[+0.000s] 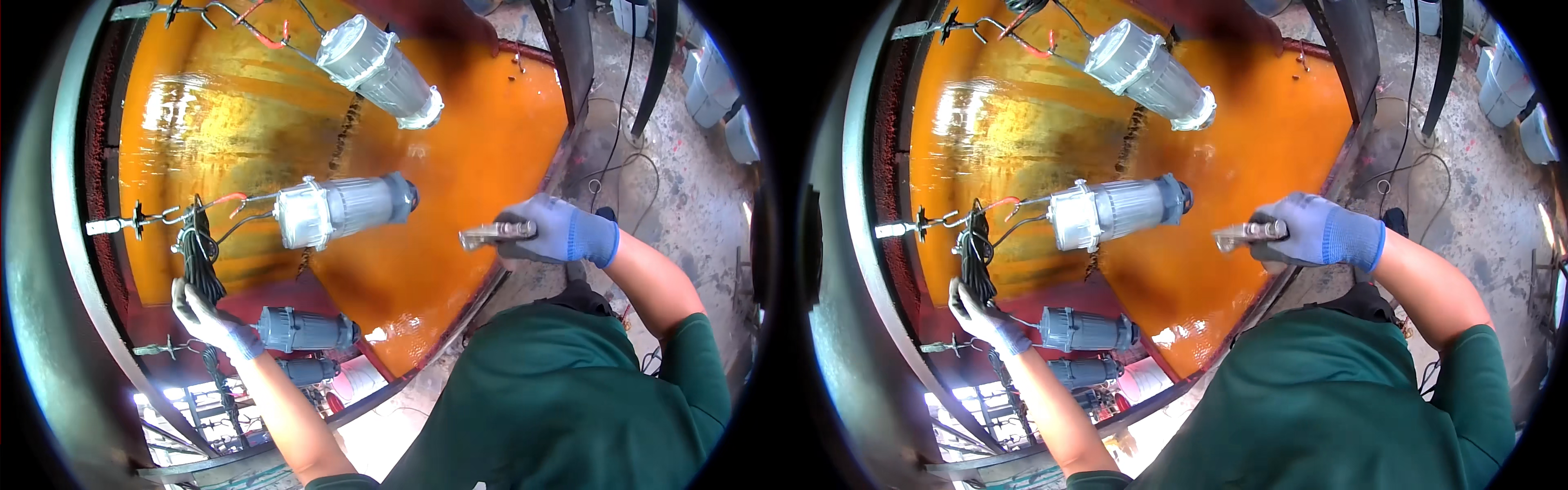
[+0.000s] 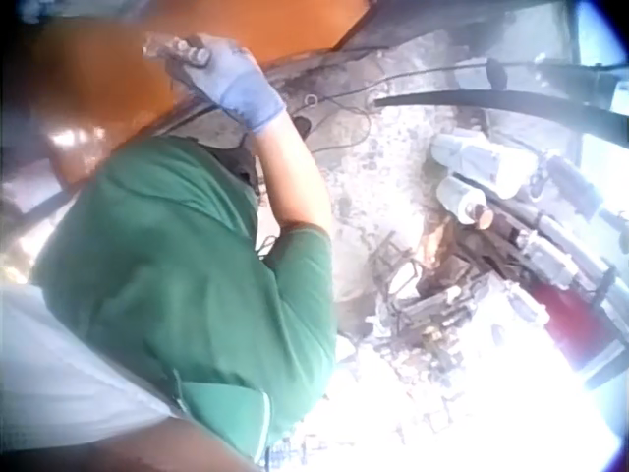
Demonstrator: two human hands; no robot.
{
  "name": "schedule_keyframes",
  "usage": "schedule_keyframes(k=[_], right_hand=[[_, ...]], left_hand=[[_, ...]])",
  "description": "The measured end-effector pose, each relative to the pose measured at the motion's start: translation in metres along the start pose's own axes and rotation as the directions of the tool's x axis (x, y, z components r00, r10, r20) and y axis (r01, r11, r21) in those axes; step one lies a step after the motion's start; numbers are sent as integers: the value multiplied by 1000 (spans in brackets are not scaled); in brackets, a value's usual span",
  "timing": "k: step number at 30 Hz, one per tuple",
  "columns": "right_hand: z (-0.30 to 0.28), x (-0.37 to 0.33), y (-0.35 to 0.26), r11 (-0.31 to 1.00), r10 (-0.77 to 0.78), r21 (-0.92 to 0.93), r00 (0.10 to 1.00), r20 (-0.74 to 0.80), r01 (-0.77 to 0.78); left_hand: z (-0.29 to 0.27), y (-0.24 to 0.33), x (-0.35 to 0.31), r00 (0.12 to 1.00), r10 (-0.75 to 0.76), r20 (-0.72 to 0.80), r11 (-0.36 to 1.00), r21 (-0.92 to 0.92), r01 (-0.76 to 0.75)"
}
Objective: The person spray paints hanging motor housings using a spray gun, turning each piece by hand to coat all sides. They press a button on a control panel to advance the overhead line and continue spray painting the remaining components.
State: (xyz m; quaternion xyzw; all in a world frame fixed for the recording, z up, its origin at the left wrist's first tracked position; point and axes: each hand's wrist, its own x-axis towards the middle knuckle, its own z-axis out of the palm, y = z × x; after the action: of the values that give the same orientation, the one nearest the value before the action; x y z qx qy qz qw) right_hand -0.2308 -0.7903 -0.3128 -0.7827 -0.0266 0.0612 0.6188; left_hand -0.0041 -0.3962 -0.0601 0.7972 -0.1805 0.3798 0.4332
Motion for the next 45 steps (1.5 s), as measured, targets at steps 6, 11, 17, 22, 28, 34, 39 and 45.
schedule_keyframes(k=[6,11,17,22,28,34,39,45], right_hand=[[4,11,-19,980,-99,120,909,-406,161],[19,24,-20,943,-314,31,916,-249,332],[33,33,-26,920,-392,-42,913,-111,390],[39,45,-23,963,-227,66,919,-321,261],[42,32,-23,945,-325,-107,927,-189,309],[39,33,-4,921,-390,-134,881,-269,366],[33,17,-6,967,-255,-77,920,-298,243],[26,-11,-1,928,-361,-151,922,-138,340]], left_hand=[[-16,-14,-1,998,38,48,999,22,-39],[-15,-24,2,994,78,72,997,7,-79],[-16,-37,-1,987,131,94,982,126,-142],[-20,-52,2,983,137,121,969,190,-158],[-24,-68,6,980,167,106,968,173,-184],[-27,-81,11,975,203,89,944,247,-219],[-28,-79,8,982,169,85,955,234,-184],[-39,-95,18,985,152,84,973,160,-164]])
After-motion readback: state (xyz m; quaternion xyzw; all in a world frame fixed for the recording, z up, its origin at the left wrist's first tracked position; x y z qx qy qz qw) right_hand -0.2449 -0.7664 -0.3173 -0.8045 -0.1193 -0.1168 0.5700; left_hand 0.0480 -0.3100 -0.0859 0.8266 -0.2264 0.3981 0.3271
